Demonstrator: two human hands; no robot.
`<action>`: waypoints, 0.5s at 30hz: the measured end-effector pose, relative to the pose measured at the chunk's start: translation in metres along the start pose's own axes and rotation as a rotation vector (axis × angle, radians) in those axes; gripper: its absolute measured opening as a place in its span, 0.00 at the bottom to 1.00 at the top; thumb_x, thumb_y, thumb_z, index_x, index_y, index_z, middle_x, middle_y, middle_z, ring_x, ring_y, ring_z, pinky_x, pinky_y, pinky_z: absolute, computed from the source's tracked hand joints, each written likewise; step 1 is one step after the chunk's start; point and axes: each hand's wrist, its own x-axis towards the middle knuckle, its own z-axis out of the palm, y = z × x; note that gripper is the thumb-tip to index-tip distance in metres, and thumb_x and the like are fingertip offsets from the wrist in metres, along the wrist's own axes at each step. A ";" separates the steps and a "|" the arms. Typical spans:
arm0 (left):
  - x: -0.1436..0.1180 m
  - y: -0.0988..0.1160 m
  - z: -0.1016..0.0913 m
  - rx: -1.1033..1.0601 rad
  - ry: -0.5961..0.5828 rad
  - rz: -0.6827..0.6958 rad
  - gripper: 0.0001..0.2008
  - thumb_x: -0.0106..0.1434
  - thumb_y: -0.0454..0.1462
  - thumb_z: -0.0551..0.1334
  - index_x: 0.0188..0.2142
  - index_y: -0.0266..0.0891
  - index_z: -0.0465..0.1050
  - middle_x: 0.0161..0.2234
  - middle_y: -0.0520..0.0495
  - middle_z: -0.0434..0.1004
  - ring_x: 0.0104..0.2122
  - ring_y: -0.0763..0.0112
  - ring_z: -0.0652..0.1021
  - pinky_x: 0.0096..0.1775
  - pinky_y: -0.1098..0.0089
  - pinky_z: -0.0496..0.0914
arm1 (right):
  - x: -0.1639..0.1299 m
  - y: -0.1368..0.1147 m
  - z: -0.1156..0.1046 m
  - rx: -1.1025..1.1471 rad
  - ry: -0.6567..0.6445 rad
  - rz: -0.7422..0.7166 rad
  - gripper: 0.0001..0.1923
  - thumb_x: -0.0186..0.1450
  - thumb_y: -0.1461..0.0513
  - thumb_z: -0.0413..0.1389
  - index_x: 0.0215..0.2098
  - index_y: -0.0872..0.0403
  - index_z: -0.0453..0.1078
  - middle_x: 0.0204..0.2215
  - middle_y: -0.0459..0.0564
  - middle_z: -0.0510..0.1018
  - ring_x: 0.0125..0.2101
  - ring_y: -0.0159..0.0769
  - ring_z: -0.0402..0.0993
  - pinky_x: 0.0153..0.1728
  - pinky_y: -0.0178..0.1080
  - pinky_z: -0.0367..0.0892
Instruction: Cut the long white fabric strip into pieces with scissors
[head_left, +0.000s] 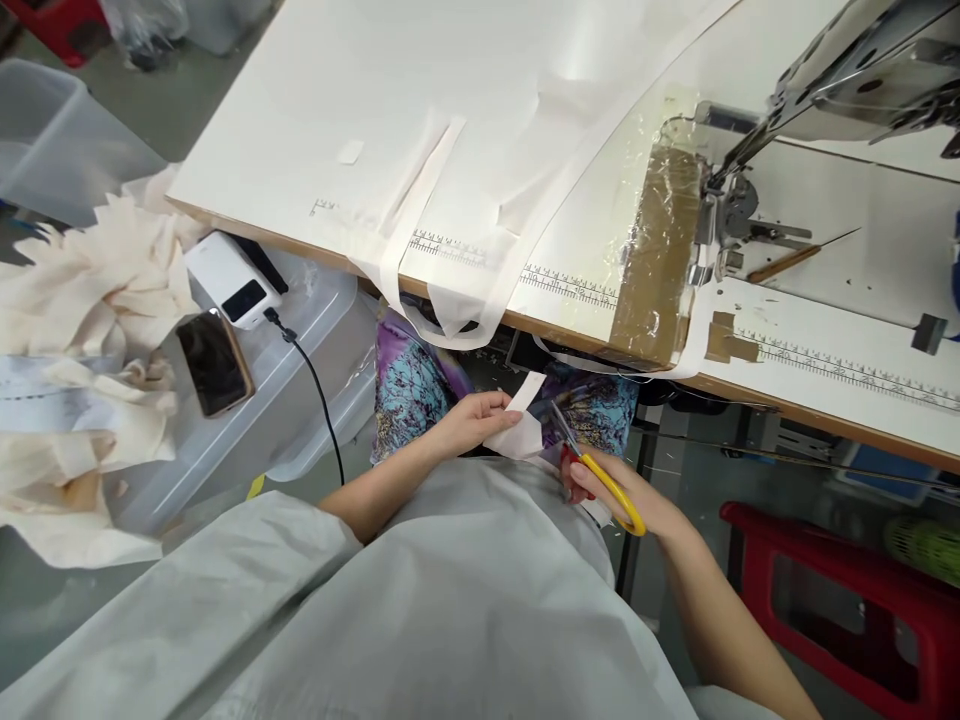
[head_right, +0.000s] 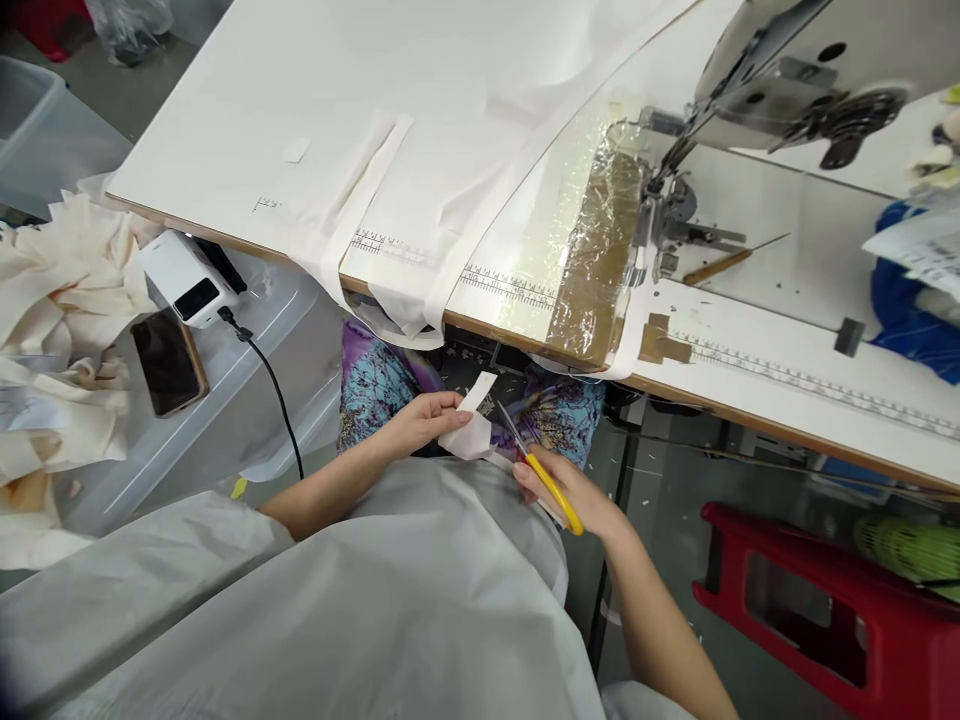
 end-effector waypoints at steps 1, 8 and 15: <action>0.000 0.001 0.000 0.005 0.003 -0.006 0.24 0.48 0.52 0.70 0.31 0.34 0.69 0.23 0.53 0.71 0.23 0.77 0.69 0.27 0.75 0.59 | -0.001 0.002 -0.003 -0.003 -0.058 0.015 0.22 0.67 0.43 0.46 0.29 0.51 0.61 0.25 0.46 0.68 0.27 0.36 0.68 0.29 0.38 0.67; 0.001 0.004 -0.003 -0.018 -0.009 -0.067 0.22 0.47 0.51 0.71 0.26 0.33 0.71 0.20 0.55 0.69 0.20 0.78 0.67 0.25 0.75 0.57 | 0.013 -0.010 -0.014 -0.140 -0.164 0.019 0.26 0.66 0.40 0.44 0.25 0.51 0.56 0.20 0.42 0.63 0.21 0.32 0.60 0.22 0.35 0.58; 0.002 0.001 -0.008 -0.005 0.029 -0.084 0.22 0.45 0.50 0.72 0.26 0.32 0.73 0.20 0.53 0.71 0.20 0.79 0.67 0.24 0.75 0.57 | 0.020 -0.011 -0.014 -0.456 -0.059 0.003 0.27 0.64 0.39 0.44 0.22 0.50 0.51 0.17 0.40 0.58 0.20 0.30 0.54 0.21 0.34 0.49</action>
